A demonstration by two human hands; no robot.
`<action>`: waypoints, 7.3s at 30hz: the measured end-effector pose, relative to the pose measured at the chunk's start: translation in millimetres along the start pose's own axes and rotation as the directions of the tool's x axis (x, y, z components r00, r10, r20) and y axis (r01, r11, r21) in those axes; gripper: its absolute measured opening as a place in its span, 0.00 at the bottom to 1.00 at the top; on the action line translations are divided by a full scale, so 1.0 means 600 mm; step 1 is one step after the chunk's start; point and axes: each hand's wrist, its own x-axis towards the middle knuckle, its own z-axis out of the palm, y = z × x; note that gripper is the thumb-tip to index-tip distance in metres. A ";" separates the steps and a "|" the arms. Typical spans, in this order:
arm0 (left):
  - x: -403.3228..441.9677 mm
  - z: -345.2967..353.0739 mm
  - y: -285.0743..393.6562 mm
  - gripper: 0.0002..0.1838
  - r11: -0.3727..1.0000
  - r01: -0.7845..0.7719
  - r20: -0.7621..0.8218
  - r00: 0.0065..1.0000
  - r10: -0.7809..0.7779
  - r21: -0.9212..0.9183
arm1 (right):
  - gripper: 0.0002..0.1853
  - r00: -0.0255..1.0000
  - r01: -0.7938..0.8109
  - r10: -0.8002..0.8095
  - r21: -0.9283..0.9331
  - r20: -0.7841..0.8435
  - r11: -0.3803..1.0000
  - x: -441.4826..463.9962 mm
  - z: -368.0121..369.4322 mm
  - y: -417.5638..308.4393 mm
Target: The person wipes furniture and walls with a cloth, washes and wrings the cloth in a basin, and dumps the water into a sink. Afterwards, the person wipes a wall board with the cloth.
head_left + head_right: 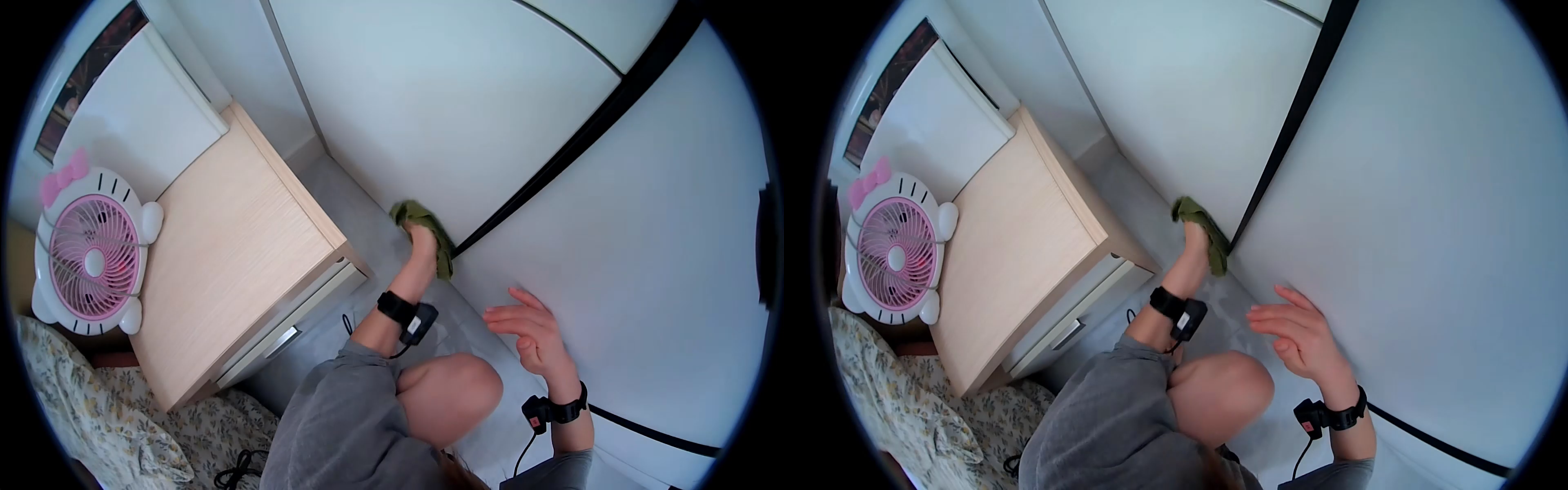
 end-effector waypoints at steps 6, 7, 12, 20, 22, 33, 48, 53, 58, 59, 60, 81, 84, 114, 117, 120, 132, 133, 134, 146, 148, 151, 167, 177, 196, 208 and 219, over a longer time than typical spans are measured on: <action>-0.239 0.216 0.121 0.33 0.130 -0.880 0.594 0.411 0.692 0.458 | 0.21 0.999 0.029 -0.029 0.007 -0.021 1.000 -0.004 0.000 0.004; -0.263 0.252 0.134 0.36 -0.092 -0.949 0.654 0.137 0.744 0.303 | 0.21 0.999 0.033 -0.033 0.004 -0.028 0.999 -0.006 0.001 0.005; -0.246 0.310 0.224 0.39 -0.425 -0.898 0.751 -0.203 0.628 0.112 | 0.18 0.999 0.039 -0.039 0.024 -0.030 0.999 -0.007 0.003 0.002; -0.089 0.282 0.311 0.22 -0.045 -0.984 0.452 0.039 0.891 0.173 | 0.12 0.996 0.058 -0.058 0.004 0.070 0.998 -0.001 0.013 -0.004; -0.069 0.268 0.318 0.21 0.246 -0.921 0.312 0.339 0.887 0.302 | 0.11 0.995 0.060 -0.060 0.003 0.076 0.998 -0.005 0.017 -0.003; 0.139 0.019 0.114 0.28 0.818 -0.559 -0.082 0.817 0.571 0.137 | 0.09 0.994 0.098 -0.094 -0.075 0.059 0.992 -0.009 0.009 -0.008; -0.118 0.147 0.097 0.40 0.846 -0.384 0.001 0.911 0.413 0.370 | 0.15 0.997 -0.028 0.026 -0.024 -0.069 0.999 -0.064 -0.002 0.009; -0.205 0.269 0.188 0.27 -0.088 -0.913 0.673 0.226 0.705 0.398 | 0.14 0.998 0.027 -0.028 -0.016 -0.057 0.999 -0.051 -0.008 -0.002; -0.265 0.365 0.258 0.33 -0.433 -0.901 0.750 -0.268 0.605 0.028 | 0.13 0.995 0.060 -0.065 -0.067 -0.081 0.996 -0.050 -0.010 0.001; -0.253 0.356 0.264 0.33 -0.461 -0.888 0.761 -0.300 0.576 -0.001 | 0.13 0.996 0.055 -0.060 -0.064 -0.073 0.996 -0.053 -0.011 0.003; -0.240 0.344 0.267 0.34 -0.467 -0.884 0.777 -0.274 0.566 0.029 | 0.12 0.997 0.048 -0.052 -0.060 -0.064 0.997 -0.057 -0.011 0.003; -0.391 0.216 0.250 0.30 0.940 -0.297 0.815 0.494 0.304 -0.171 | 0.12 0.951 0.138 -0.190 -0.218 -0.242 0.966 -0.071 -0.052 -0.035; -0.415 0.226 0.219 0.31 0.991 -0.099 0.838 0.530 0.129 -0.090 | 0.15 0.938 0.108 -0.178 -0.238 -0.296 0.965 -0.075 -0.061 -0.047; -0.513 0.350 -0.119 0.34 0.469 -0.839 0.774 -0.484 -0.407 -0.277 | 0.33 -0.173 -0.735 -0.529 -0.248 -0.831 0.631 -0.405 -0.286 0.054; -0.550 0.387 -0.141 0.33 0.460 -0.835 0.726 -0.514 -0.457 -0.302 | 0.31 -0.291 -0.653 -0.536 -0.244 -0.793 0.717 -0.441 -0.297 0.034; -0.604 0.410 -0.173 0.31 0.432 -0.829 0.690 -0.544 -0.477 -0.355 | 0.29 -0.349 -0.697 -0.693 -0.320 -0.631 0.642 -0.516 -0.317 -0.015; -0.827 0.521 -0.376 0.27 0.023 -0.620 0.516 -0.671 -0.533 -0.784 | 0.30 0.110 -0.876 -0.512 -0.327 -0.852 0.356 -0.682 -0.551 -0.107; -0.835 0.525 -0.392 0.27 0.016 -0.614 0.511 -0.672 -0.537 -0.789 | 0.30 0.119 -0.885 -0.503 -0.321 -0.856 0.337 -0.693 -0.555 -0.100; -0.841 0.527 -0.405 0.27 0.011 -0.620 0.517 -0.664 -0.540 -0.784 | 0.30 0.114 -0.880 -0.509 -0.324 -0.853 0.346 -0.704 -0.560 -0.096; -0.870 0.535 -0.423 0.28 -0.193 -0.602 0.583 -0.562 -0.587 -0.775 | 0.33 -0.103 -0.859 -0.428 -0.137 -0.898 0.493 -0.715 -0.557 -0.043; -0.876 0.534 -0.422 0.28 -0.225 -0.591 0.594 -0.558 -0.579 -0.774 | 0.32 0.064 -0.862 -0.448 -0.276 -0.892 0.425 -0.679 -0.544 -0.065; -0.894 0.535 -0.430 0.28 -0.231 -0.592 0.601 -0.562 -0.568 -0.772 | 0.33 0.135 -0.844 -0.424 -0.328 -0.895 0.424 -0.677 -0.544 -0.088; -0.856 0.522 -0.462 0.24 -0.229 -0.637 0.630 -0.522 -0.575 -0.736 | 0.30 -0.020 -0.788 -0.491 -0.289 -0.871 0.544 -0.704 -0.574 -0.063; -0.837 0.521 -0.476 0.22 -0.344 -0.498 0.584 -0.485 -0.651 -0.796 | 0.28 -0.554 -0.688 -0.415 0.118 -0.721 0.716 -0.840 -0.493 0.096; -0.797 0.502 -0.475 0.25 -0.158 -0.662 0.634 -0.582 -0.509 -0.733 | 0.34 -0.218 -0.531 -0.381 -0.219 -0.898 0.819 -0.571 -0.418 -0.025; -0.807 0.458 -0.508 0.20 -0.223 -0.411 0.436 -0.552 -0.711 -0.884 | 0.30 -0.818 -0.062 0.140 0.327 -0.558 0.943 -0.661 -0.147 0.243; -0.810 0.457 -0.560 0.21 -0.286 -0.330 0.423 -0.495 -0.759 -0.900 | 0.36 -0.338 -0.637 -0.414 -0.118 -0.845 0.762 -0.681 -0.332 0.099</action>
